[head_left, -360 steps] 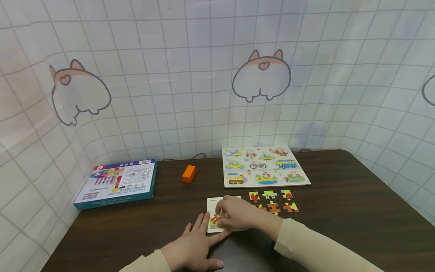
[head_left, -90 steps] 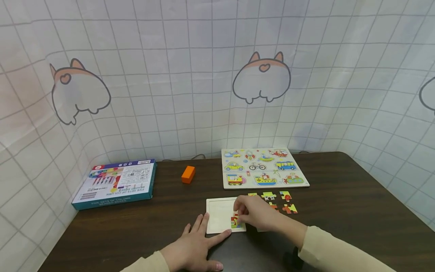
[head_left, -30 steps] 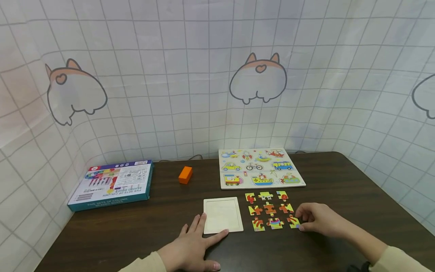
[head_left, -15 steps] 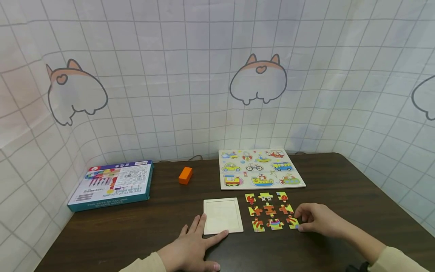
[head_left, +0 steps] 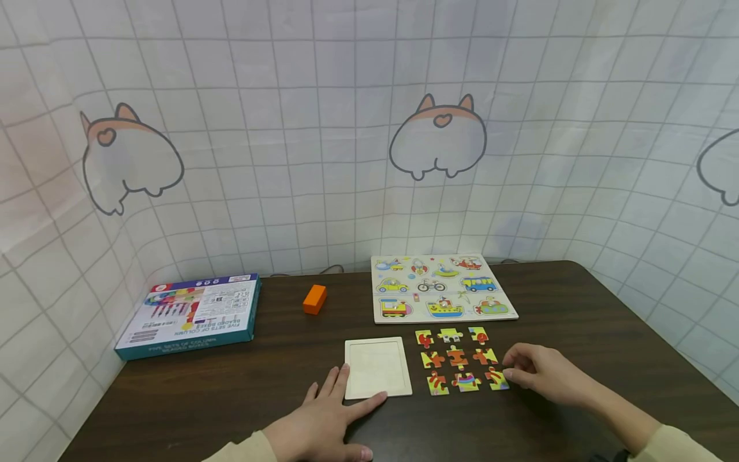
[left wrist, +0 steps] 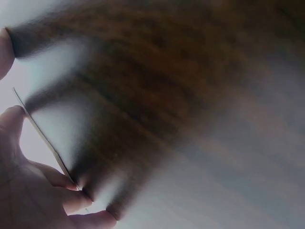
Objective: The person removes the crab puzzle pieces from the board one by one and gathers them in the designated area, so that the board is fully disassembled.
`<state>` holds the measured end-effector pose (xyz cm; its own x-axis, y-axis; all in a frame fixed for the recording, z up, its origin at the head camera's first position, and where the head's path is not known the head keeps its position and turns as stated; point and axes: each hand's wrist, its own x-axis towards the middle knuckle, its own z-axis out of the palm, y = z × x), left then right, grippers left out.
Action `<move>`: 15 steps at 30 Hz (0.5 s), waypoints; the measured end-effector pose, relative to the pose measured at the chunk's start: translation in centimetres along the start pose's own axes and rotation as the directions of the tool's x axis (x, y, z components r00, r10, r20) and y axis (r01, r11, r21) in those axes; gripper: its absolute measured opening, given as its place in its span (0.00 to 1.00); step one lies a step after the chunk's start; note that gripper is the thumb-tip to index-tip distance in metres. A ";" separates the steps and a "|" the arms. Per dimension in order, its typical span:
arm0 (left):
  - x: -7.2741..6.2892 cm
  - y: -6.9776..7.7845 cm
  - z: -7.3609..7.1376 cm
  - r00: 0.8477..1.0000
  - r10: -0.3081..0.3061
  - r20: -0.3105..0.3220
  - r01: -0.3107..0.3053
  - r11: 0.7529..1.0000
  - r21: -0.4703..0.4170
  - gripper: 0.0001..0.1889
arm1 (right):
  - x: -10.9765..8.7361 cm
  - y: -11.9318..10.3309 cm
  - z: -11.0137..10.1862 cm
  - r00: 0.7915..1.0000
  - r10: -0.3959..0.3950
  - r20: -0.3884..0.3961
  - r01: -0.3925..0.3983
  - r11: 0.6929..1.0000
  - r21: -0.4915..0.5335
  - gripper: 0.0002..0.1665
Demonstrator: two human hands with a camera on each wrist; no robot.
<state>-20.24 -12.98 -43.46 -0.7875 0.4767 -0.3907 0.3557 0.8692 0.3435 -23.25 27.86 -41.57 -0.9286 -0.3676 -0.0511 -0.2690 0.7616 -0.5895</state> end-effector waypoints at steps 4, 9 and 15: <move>-0.5 0.4 -0.6 1.000 -0.003 -0.008 0.002 1.000 -0.016 0.41 | 0.0 -0.2 0.0 1.000 0.015 -0.002 -0.015 1.000 0.010 0.12; -0.5 -0.3 -0.3 0.999 0.032 -0.037 -0.033 0.998 -0.050 0.43 | 0.2 -0.4 0.1 1.000 0.026 -0.003 -0.026 1.000 0.009 0.13; -0.7 -1.3 -0.2 0.993 0.083 -0.084 -0.090 0.993 -0.077 0.50 | 0.2 -0.4 0.1 1.000 0.015 0.002 -0.015 1.000 0.006 0.15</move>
<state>-20.29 -14.43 -43.44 -0.7946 0.5346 -0.2877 0.3851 0.8102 0.4419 -23.32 27.46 -41.45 -0.9320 -0.3571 -0.0620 -0.2533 0.7640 -0.5935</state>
